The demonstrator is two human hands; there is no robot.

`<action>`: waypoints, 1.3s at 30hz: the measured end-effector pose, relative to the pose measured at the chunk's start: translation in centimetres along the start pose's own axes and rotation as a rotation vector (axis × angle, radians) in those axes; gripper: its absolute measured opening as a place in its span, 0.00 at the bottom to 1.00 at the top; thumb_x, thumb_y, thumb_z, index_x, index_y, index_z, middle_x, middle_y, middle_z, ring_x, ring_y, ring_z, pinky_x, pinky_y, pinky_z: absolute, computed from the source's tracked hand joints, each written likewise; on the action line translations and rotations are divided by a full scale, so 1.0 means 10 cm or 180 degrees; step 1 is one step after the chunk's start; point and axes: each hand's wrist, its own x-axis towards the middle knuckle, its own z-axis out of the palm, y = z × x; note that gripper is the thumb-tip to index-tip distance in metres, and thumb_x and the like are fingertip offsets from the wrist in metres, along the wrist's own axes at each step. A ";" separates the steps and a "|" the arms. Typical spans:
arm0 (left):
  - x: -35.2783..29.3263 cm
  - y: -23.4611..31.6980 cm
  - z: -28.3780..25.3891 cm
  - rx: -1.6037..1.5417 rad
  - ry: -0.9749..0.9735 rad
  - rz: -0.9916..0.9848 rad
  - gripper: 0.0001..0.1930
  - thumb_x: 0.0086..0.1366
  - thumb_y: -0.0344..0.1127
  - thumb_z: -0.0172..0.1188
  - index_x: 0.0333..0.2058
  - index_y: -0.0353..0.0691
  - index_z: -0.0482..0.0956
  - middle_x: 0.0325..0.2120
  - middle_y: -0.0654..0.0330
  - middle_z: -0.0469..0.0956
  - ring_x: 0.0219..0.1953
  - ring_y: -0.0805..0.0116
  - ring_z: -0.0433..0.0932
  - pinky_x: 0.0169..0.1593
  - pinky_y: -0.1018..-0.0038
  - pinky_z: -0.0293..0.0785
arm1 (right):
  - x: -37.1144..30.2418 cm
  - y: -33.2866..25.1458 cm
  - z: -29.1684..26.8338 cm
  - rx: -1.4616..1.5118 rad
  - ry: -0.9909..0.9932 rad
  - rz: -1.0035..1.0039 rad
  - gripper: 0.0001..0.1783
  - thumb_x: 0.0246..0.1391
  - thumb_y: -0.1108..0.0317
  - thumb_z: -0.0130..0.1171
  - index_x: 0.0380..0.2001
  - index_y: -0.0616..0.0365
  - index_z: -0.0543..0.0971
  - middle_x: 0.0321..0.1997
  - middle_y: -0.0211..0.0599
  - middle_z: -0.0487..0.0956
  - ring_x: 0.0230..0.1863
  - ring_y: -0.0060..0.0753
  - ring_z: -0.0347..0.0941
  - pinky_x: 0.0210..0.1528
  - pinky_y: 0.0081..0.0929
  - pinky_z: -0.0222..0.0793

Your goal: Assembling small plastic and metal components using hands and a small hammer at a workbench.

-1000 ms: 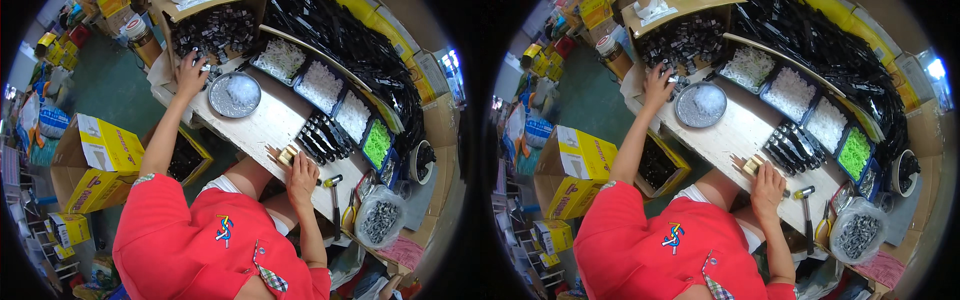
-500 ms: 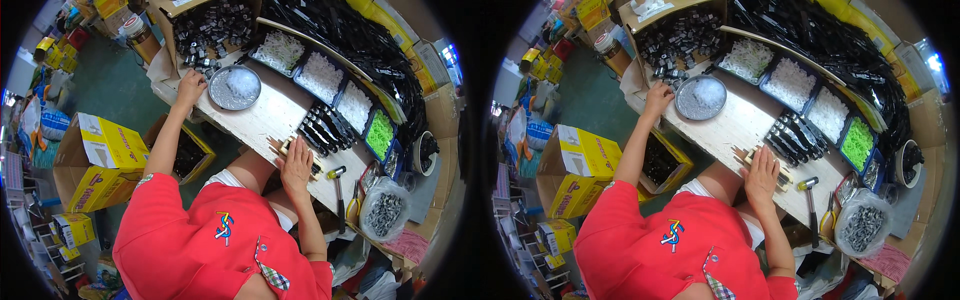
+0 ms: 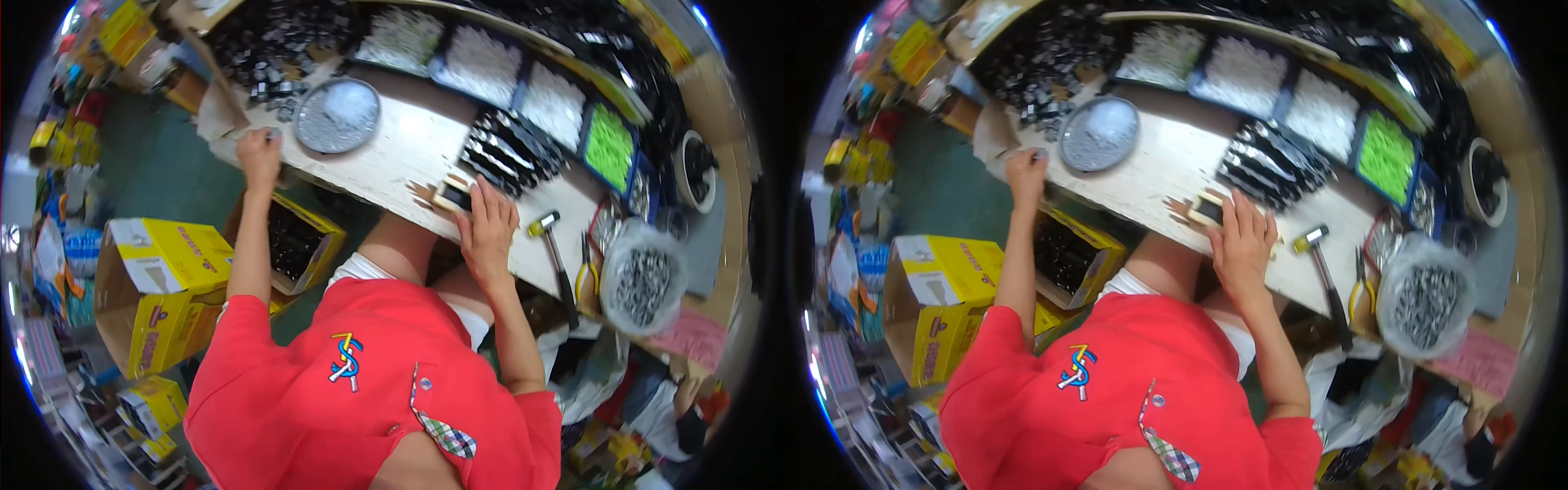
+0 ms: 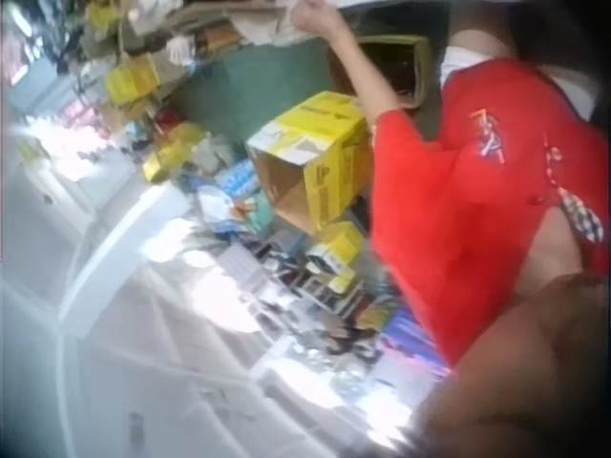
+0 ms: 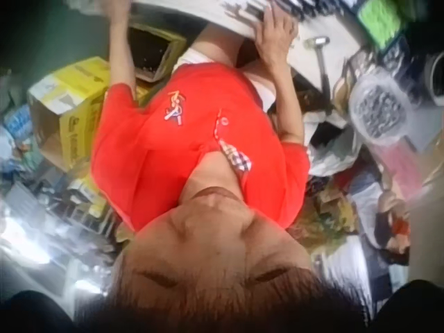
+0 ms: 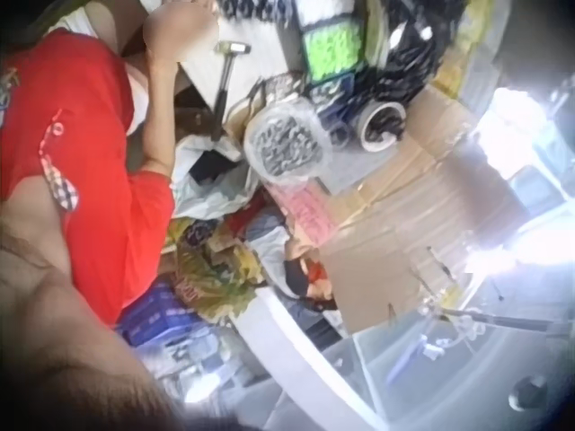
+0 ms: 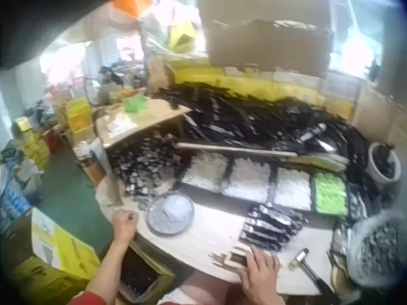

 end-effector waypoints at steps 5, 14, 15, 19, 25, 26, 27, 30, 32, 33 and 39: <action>0.11 0.85 -0.39 -0.2260 -0.0651 -0.0483 0.09 0.49 0.25 0.63 0.32 0.34 0.77 0.28 0.67 0.71 0.26 0.80 0.69 0.29 0.85 0.66 | -0.11 0.18 -0.14 0.0128 0.0420 0.0238 0.18 0.48 0.67 0.55 0.44 0.60 0.72 0.50 0.37 0.70 0.49 0.40 0.64 0.55 0.40 0.50; -0.24 2.39 0.13 -0.2758 -0.3065 0.1551 0.12 0.47 0.21 0.61 0.33 0.33 0.76 0.27 0.60 0.70 0.26 0.69 0.71 0.28 0.77 0.67 | -0.26 0.17 -0.19 0.0213 0.0597 0.0380 0.12 0.48 0.69 0.55 0.39 0.59 0.74 0.43 0.34 0.73 0.45 0.36 0.65 0.53 0.38 0.51; -0.25 2.40 0.18 -0.2768 -0.3085 0.1572 0.12 0.47 0.21 0.61 0.33 0.33 0.76 0.27 0.60 0.70 0.26 0.69 0.71 0.28 0.77 0.67 | -0.27 0.17 -0.20 0.0210 0.0627 0.0383 0.12 0.48 0.70 0.55 0.38 0.58 0.74 0.43 0.33 0.73 0.45 0.36 0.66 0.53 0.38 0.51; -0.29 2.42 0.33 -0.2389 -0.3086 0.1861 0.13 0.47 0.21 0.61 0.34 0.33 0.76 0.27 0.60 0.69 0.27 0.70 0.72 0.28 0.77 0.68 | -0.31 0.20 -0.21 0.0212 0.0633 0.0427 0.12 0.47 0.70 0.56 0.38 0.58 0.74 0.41 0.33 0.73 0.43 0.35 0.66 0.52 0.38 0.52; -0.34 2.35 0.40 -0.3299 -0.3709 -0.0627 0.10 0.50 0.25 0.63 0.32 0.36 0.77 0.26 0.67 0.69 0.22 0.82 0.68 0.22 0.83 0.65 | -0.27 0.24 -0.17 0.0273 0.0622 0.0424 0.12 0.47 0.70 0.56 0.37 0.59 0.74 0.40 0.33 0.73 0.43 0.36 0.66 0.52 0.38 0.52; -0.34 2.28 0.44 -0.3852 -0.3847 -0.1398 0.06 0.51 0.27 0.64 0.28 0.35 0.77 0.26 0.65 0.69 0.19 0.82 0.68 0.19 0.86 0.64 | -0.25 0.26 -0.16 0.0277 0.0654 0.0408 0.12 0.47 0.70 0.56 0.37 0.59 0.74 0.40 0.33 0.73 0.43 0.36 0.66 0.52 0.38 0.52; -0.39 2.25 0.47 -0.3846 -0.3848 -0.1419 0.06 0.51 0.27 0.64 0.28 0.35 0.77 0.26 0.65 0.69 0.19 0.82 0.68 0.19 0.86 0.64 | -0.25 0.27 -0.16 0.0283 0.0673 0.0393 0.11 0.47 0.71 0.56 0.37 0.59 0.74 0.40 0.33 0.73 0.43 0.36 0.66 0.52 0.38 0.52; -0.44 2.24 0.51 -0.3998 -0.3456 -0.1159 0.03 0.52 0.24 0.62 0.24 0.35 0.76 0.25 0.67 0.68 0.18 0.82 0.67 0.20 0.86 0.64 | -0.24 0.31 -0.12 0.0291 0.0671 0.0365 0.11 0.47 0.71 0.56 0.37 0.59 0.74 0.40 0.33 0.73 0.42 0.37 0.66 0.51 0.38 0.52; -0.49 2.28 0.50 -0.3894 -0.3278 -0.0917 0.03 0.52 0.24 0.61 0.23 0.34 0.75 0.25 0.67 0.67 0.19 0.83 0.66 0.21 0.86 0.63 | -0.24 0.31 -0.12 0.0305 0.0663 0.0360 0.11 0.47 0.71 0.56 0.37 0.59 0.74 0.40 0.34 0.73 0.42 0.37 0.66 0.51 0.37 0.53; -0.50 2.28 0.50 -0.3794 -0.3097 -0.0663 0.03 0.52 0.24 0.61 0.23 0.34 0.75 0.25 0.68 0.66 0.20 0.83 0.66 0.22 0.87 0.63 | -0.22 0.33 -0.13 0.0306 0.0665 0.0353 0.11 0.47 0.72 0.55 0.37 0.59 0.74 0.40 0.34 0.73 0.42 0.37 0.66 0.50 0.37 0.53; -0.16 2.38 0.50 -0.2575 -0.2550 0.0845 0.05 0.49 0.25 0.63 0.26 0.37 0.77 0.25 0.66 0.68 0.21 0.84 0.66 0.23 0.85 0.64 | -0.22 1.18 -0.65 -0.0402 0.0974 0.0807 0.07 0.48 0.72 0.51 0.33 0.60 0.74 0.35 0.43 0.74 0.39 0.45 0.69 0.42 0.36 0.62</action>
